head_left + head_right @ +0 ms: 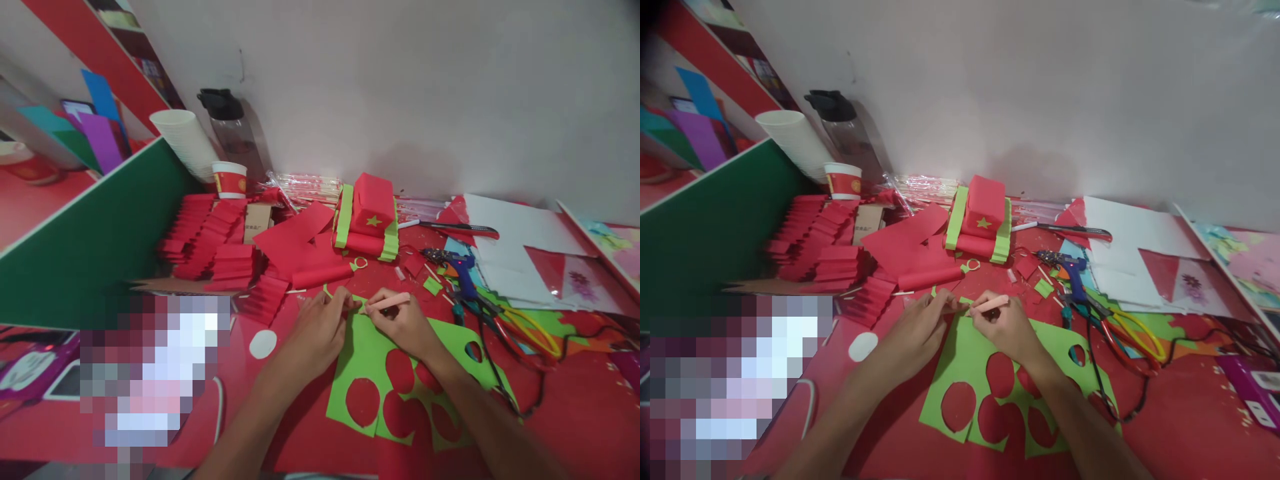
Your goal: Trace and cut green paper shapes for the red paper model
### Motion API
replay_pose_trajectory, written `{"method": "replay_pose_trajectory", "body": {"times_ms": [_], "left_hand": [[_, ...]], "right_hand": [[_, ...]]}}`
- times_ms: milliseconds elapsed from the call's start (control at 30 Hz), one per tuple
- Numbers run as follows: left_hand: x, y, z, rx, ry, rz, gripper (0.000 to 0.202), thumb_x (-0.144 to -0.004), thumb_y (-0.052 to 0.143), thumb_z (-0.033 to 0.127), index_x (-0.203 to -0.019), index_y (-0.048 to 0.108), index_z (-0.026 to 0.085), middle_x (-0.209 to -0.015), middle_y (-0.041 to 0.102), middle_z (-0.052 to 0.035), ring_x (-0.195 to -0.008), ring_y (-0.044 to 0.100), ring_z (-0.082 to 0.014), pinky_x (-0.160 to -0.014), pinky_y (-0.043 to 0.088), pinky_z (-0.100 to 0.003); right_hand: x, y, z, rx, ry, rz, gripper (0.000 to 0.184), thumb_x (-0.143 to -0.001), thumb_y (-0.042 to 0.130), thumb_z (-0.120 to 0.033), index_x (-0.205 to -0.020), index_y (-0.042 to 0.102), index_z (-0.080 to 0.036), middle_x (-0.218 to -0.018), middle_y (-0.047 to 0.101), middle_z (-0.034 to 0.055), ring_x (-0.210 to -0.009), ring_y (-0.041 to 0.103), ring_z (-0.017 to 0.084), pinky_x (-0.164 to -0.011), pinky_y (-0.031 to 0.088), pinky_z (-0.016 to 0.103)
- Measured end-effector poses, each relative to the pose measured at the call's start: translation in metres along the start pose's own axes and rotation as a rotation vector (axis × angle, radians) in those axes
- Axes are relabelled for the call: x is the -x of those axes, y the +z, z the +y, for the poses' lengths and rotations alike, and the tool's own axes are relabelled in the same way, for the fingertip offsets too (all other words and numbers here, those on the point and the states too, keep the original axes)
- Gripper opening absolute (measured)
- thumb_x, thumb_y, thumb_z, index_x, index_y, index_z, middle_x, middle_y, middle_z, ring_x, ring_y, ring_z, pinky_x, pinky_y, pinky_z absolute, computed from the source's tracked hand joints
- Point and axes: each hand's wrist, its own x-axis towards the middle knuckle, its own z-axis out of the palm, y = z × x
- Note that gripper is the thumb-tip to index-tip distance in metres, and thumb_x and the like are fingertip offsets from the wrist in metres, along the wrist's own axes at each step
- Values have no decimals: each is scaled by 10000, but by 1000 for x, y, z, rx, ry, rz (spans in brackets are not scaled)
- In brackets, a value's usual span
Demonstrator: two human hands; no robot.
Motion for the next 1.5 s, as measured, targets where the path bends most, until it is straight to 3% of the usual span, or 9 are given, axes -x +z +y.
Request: {"method": "replay_pose_trajectory", "body": {"times_ms": [833,967,1133,1333,1500], "left_hand": [[-1,2,-1,-36,-16,-4,241,-895,349,89,-1044,486,221,-1021,648,-55,-978,572,-248,-804,422,-349],[-2,1,-1,-22,-14,1,244,-888,350,87,-1039,482,228,-1015,649,-50,-992,576,-243,-818,425,-347],[-2,1,-1,16,-26,-1,255,-880,352,83,-1047,483,224,-1042,649,-57,-1003,575,-249,-829,432,-362],[-3,4,-3,53,-29,19,250,-887,349,88,-1048,484,224,-1033,646,-62,-1002,578,-242,-832,448,-366],[-3,5,-2,66,-55,23,247,-883,361,98,-1050,488,228,-1015,639,-62,-1003,575,-249,-862,453,-396]], "right_hand": [[1,-1,-3,-42,-3,0,152,-885,635,-279,-831,753,-199,-794,752,30,-660,658,165,-547,466,237],[1,1,-1,-78,-36,-1,147,-888,648,-291,-859,768,-211,-867,762,31,-787,698,186,-673,520,251],[1,1,0,-72,-9,6,145,-885,647,-285,-840,756,-203,-803,754,34,-723,692,189,-603,505,255],[1,1,-4,-81,-75,5,151,-888,651,-276,-840,778,-209,-908,771,49,-849,717,208,-736,543,274],[1,1,-2,-65,-66,14,148,-883,652,-250,-818,777,-204,-860,768,42,-785,712,193,-657,535,252]]}}
